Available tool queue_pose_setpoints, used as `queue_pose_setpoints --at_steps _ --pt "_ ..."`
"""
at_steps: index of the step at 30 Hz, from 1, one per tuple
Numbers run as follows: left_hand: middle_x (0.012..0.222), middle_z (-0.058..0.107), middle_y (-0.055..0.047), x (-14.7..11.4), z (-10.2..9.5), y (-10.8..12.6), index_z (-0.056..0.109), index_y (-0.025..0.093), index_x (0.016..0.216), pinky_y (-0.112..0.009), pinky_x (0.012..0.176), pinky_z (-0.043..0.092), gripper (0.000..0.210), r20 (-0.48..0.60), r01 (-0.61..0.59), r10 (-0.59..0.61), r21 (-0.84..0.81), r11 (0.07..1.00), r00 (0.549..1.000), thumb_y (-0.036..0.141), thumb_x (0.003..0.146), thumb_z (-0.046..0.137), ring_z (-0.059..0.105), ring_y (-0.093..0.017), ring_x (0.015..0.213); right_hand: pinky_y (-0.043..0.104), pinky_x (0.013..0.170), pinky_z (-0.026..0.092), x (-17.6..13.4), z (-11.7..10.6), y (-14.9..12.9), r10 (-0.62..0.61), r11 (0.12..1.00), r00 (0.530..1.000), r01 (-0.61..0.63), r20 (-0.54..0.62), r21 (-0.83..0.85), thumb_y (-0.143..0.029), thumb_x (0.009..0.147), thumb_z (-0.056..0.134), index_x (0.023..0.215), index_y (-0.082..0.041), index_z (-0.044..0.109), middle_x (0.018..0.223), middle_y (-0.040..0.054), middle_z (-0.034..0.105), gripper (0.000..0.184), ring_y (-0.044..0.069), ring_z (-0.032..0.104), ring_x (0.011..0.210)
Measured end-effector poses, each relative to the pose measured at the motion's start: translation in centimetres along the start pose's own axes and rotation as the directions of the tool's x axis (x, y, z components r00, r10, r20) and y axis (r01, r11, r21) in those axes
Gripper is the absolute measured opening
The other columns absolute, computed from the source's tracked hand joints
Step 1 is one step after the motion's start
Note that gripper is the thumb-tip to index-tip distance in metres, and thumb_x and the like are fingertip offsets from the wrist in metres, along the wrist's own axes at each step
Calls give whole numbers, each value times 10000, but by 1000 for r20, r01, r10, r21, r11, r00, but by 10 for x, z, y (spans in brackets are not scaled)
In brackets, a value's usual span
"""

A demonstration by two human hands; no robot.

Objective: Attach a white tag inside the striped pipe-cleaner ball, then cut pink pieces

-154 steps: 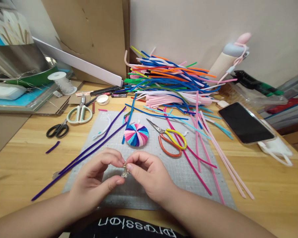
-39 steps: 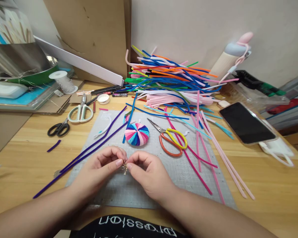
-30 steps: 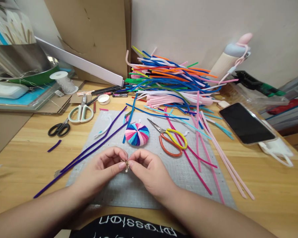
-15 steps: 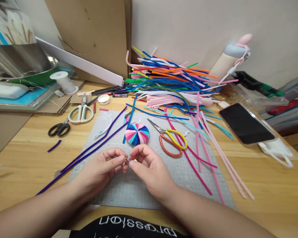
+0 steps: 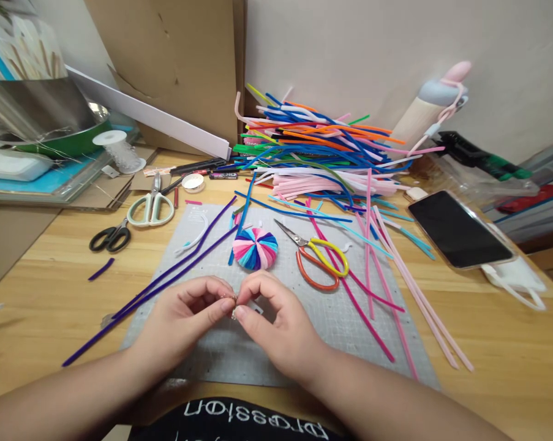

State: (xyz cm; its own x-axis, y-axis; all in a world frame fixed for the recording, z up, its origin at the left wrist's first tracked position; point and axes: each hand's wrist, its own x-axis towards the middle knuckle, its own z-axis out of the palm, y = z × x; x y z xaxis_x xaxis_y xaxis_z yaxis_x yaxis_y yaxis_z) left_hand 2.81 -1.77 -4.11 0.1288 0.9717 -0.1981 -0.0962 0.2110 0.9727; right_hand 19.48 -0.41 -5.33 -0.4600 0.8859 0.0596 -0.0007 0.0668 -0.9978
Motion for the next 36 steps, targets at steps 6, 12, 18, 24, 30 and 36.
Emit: queue_pose_setpoints --at_steps 6,12,18,24,30,36 --pt "699 666 -25 1 -2 1 656 155 710 -270 644 481 123 11 22 -22 -6 1000 1000 266 704 710 589 -136 661 279 728 421 4 -1 1 68 995 998 -69 6 73 -239 845 545 773 -210 527 835 9 512 80 151 498 801" --pt "643 652 -10 2 -1 4 649 154 685 -266 635 480 146 27 96 -95 -58 994 995 282 695 719 582 -125 615 286 705 414 5 -1 -2 56 997 998 -56 -4 44 -243 846 530 742 -201 547 806 5 519 114 145 501 760" --pt "614 647 -1 3 -2 4 642 153 689 -260 648 479 141 37 139 -136 -80 987 990 276 716 706 588 -120 606 279 652 402 7 -1 -3 54 998 996 -56 -67 -39 -235 855 509 742 -196 559 771 4 517 130 137 482 706" --pt "626 649 -3 3 -2 4 644 156 697 -269 655 480 148 33 140 -138 -76 987 990 286 707 714 591 -127 613 275 645 412 3 -1 1 8 999 999 -9 -42 -40 -255 861 530 797 -205 563 823 14 537 88 148 504 755" --pt "616 645 0 4 -5 -2 645 152 714 -258 668 458 158 87 171 -161 -134 976 983 300 734 697 576 -113 607 288 703 419 5 0 2 40 997 998 -43 -56 -61 -234 861 531 781 -205 537 805 2 538 85 144 512 762" --pt "617 638 4 5 -5 -5 645 151 737 -246 654 440 163 77 196 -185 -176 965 980 306 737 697 563 -104 597 322 782 418 2 -1 2 6 997 996 -13 -87 -81 -241 865 531 887 -226 525 879 11 524 27 164 512 851"
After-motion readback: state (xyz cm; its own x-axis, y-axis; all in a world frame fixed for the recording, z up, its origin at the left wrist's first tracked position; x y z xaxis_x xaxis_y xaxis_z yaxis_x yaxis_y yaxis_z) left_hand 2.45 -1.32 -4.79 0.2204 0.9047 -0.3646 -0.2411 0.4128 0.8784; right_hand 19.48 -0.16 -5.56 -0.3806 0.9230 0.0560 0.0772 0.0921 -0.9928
